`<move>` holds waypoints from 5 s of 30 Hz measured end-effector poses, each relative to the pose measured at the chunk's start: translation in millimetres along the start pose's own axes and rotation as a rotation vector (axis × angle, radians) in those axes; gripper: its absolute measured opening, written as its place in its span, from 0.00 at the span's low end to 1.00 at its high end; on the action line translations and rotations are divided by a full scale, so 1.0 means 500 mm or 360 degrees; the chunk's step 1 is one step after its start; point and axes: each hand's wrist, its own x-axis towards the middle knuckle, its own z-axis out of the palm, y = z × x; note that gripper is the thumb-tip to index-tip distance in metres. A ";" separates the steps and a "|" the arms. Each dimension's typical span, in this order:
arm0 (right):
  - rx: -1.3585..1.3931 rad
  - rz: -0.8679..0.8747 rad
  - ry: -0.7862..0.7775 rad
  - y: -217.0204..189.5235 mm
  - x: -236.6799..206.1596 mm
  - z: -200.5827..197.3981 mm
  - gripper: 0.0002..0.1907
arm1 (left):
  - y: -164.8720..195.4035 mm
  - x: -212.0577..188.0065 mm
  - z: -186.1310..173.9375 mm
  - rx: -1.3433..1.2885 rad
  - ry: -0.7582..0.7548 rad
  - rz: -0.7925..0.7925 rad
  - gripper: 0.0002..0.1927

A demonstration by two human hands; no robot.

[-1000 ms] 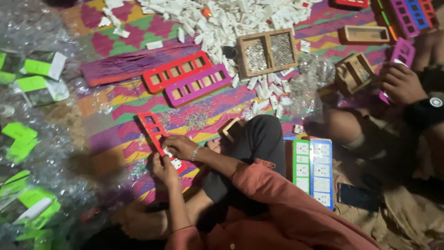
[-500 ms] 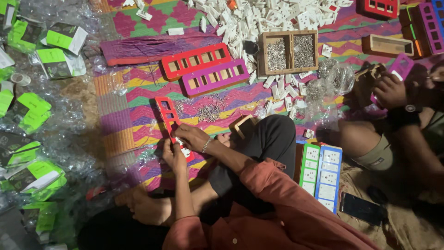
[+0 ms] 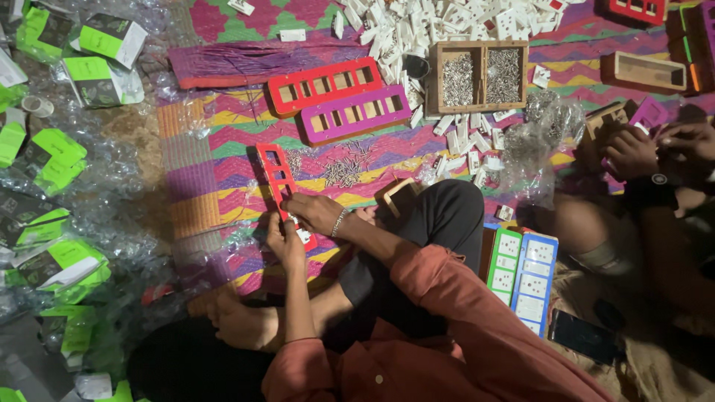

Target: The person sits on a mat and assembles small electrical components into a red plastic frame. They insert white plastic pieces into the frame slots and then use a screwdriver to fasten screws into the frame. The person repeats this process for multiple slots in the frame.

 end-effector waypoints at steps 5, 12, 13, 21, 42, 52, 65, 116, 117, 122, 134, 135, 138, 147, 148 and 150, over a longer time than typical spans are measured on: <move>-0.0358 -0.0141 -0.0090 0.002 0.006 -0.010 0.23 | 0.004 -0.002 0.003 -0.0079 0.0030 -0.0136 0.20; -0.0693 -0.0328 -0.0217 0.025 0.011 -0.021 0.21 | -0.011 -0.002 0.001 0.0172 -0.0003 0.0076 0.20; -0.0709 -0.0339 -0.0228 0.028 0.011 -0.020 0.20 | -0.012 -0.003 0.000 0.0208 0.0004 0.0063 0.21; -0.0696 -0.0305 -0.0158 0.026 0.005 -0.027 0.19 | -0.022 -0.004 -0.003 0.0065 -0.0010 0.0028 0.21; -0.0544 -0.0594 -0.0067 0.043 0.010 -0.041 0.15 | -0.016 0.000 0.005 0.0081 -0.0026 -0.0103 0.17; -0.0579 -0.0503 -0.0054 0.035 0.009 -0.039 0.19 | 0.006 -0.003 0.007 0.0096 -0.0051 -0.0138 0.17; -0.0982 -0.0515 -0.0081 0.084 -0.009 -0.041 0.15 | 0.024 -0.013 0.008 0.0222 -0.0159 0.0089 0.12; -0.0687 -0.0423 -0.0096 0.049 0.005 -0.054 0.15 | 0.067 -0.012 0.027 0.0533 0.0051 0.0107 0.21; -0.0693 -0.0453 -0.0095 0.054 0.006 -0.060 0.15 | 0.071 -0.012 0.026 0.0560 0.0046 0.0122 0.21; -0.0345 -0.0117 0.0024 0.063 -0.001 -0.026 0.10 | 0.054 -0.010 0.033 0.0421 0.0050 0.0029 0.21; -0.0169 -0.0074 0.0087 0.044 0.024 -0.023 0.08 | 0.039 -0.003 0.034 0.0400 -0.0022 0.0237 0.09; -0.0098 -0.0087 0.0120 0.039 0.025 -0.025 0.08 | 0.040 -0.003 0.031 0.0547 0.0022 0.0191 0.11; -0.0023 0.0002 0.0045 0.032 0.027 -0.027 0.07 | 0.035 -0.005 0.025 0.0361 -0.0063 0.0110 0.12; 0.0129 0.0228 -0.0035 0.043 0.030 -0.023 0.09 | 0.028 -0.005 0.023 0.0317 -0.0078 0.0127 0.13; 0.0126 0.0256 -0.0052 0.045 0.030 -0.022 0.09 | 0.029 -0.005 0.023 0.0314 -0.0085 0.0126 0.13; 0.0119 0.0313 -0.0092 0.047 0.031 -0.021 0.09 | 0.030 -0.006 0.023 0.0307 -0.0095 0.0121 0.13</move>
